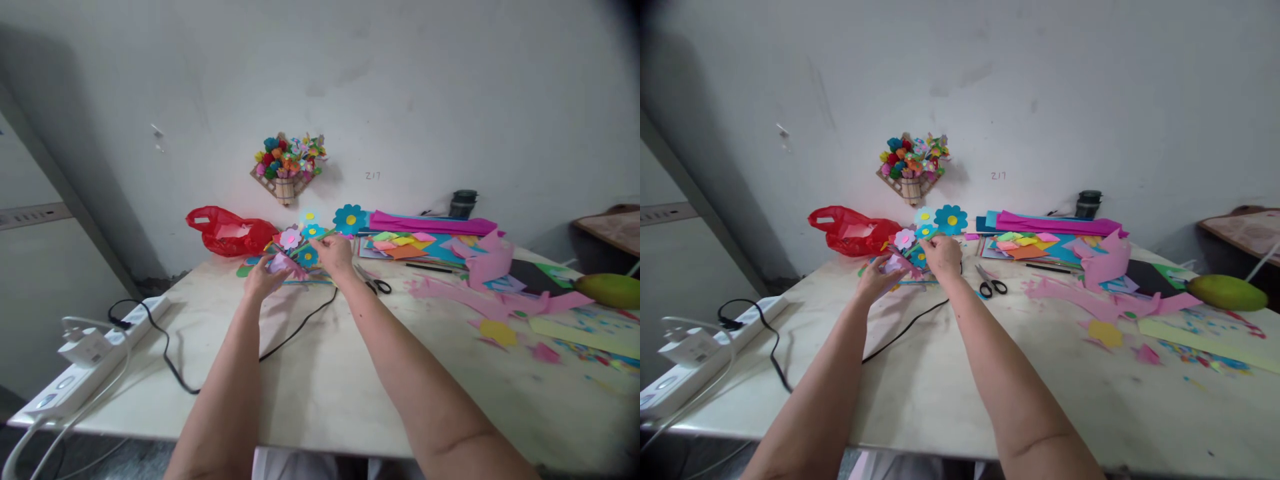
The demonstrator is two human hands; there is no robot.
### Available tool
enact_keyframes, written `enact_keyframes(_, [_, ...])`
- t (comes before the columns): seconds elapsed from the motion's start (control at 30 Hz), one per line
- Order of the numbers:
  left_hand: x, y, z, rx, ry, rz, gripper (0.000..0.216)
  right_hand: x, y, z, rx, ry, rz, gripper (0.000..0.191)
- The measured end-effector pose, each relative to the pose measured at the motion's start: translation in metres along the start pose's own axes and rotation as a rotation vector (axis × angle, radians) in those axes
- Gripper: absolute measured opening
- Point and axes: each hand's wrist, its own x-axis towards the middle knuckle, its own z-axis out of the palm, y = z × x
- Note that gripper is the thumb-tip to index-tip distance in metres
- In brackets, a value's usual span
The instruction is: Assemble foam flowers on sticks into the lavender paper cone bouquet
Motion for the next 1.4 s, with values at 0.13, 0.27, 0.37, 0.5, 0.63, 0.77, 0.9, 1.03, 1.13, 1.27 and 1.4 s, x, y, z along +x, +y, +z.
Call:
enact_keyframes(0.13, [0.0,0.006,-0.001,0.137,-0.025,-0.015,0.073,-0.002,-0.002,0.001,-0.059,-0.01,0.021,0.044])
enact_keyframes(0.27, [0.002,0.007,-0.001,0.198,-0.014,-0.005,0.073,-0.001,-0.003,0.0,-0.092,0.013,0.025,0.043])
enact_keyframes(0.37, [0.002,0.006,-0.001,0.211,0.004,0.0,0.074,-0.001,-0.002,0.0,-0.074,0.039,0.015,0.042])
enact_keyframes(0.5, [0.002,0.007,-0.001,0.205,-0.001,-0.013,0.075,0.0,0.0,0.001,-0.025,0.076,-0.008,0.038])
enact_keyframes(0.63, [0.001,0.01,-0.002,0.212,-0.008,-0.028,0.075,0.0,-0.001,0.001,-0.025,0.069,-0.013,0.038])
enact_keyframes(0.77, [0.0,0.012,-0.002,0.219,-0.008,-0.048,0.075,-0.001,-0.003,0.002,-0.036,0.063,-0.01,0.039])
enact_keyframes(0.9, [-0.002,0.014,-0.002,0.226,-0.005,-0.036,0.073,-0.003,-0.003,0.004,-0.046,0.011,0.02,0.04])
enact_keyframes(1.03, [-0.003,0.015,-0.002,0.265,0.001,-0.03,0.072,-0.004,-0.005,0.004,-0.09,0.013,0.03,0.039])
enact_keyframes(1.13, [-0.005,0.016,-0.002,0.323,0.023,-0.011,0.074,-0.005,-0.011,0.002,-0.13,0.09,-0.04,0.034])
enact_keyframes(1.27, [-0.009,0.02,-0.003,0.432,0.057,0.019,0.073,-0.006,-0.021,-0.002,-0.112,0.202,-0.107,0.035])
enact_keyframes(1.4, [-0.014,0.028,-0.004,0.498,0.071,0.029,0.071,-0.006,-0.024,-0.003,-0.115,0.218,-0.089,0.035])
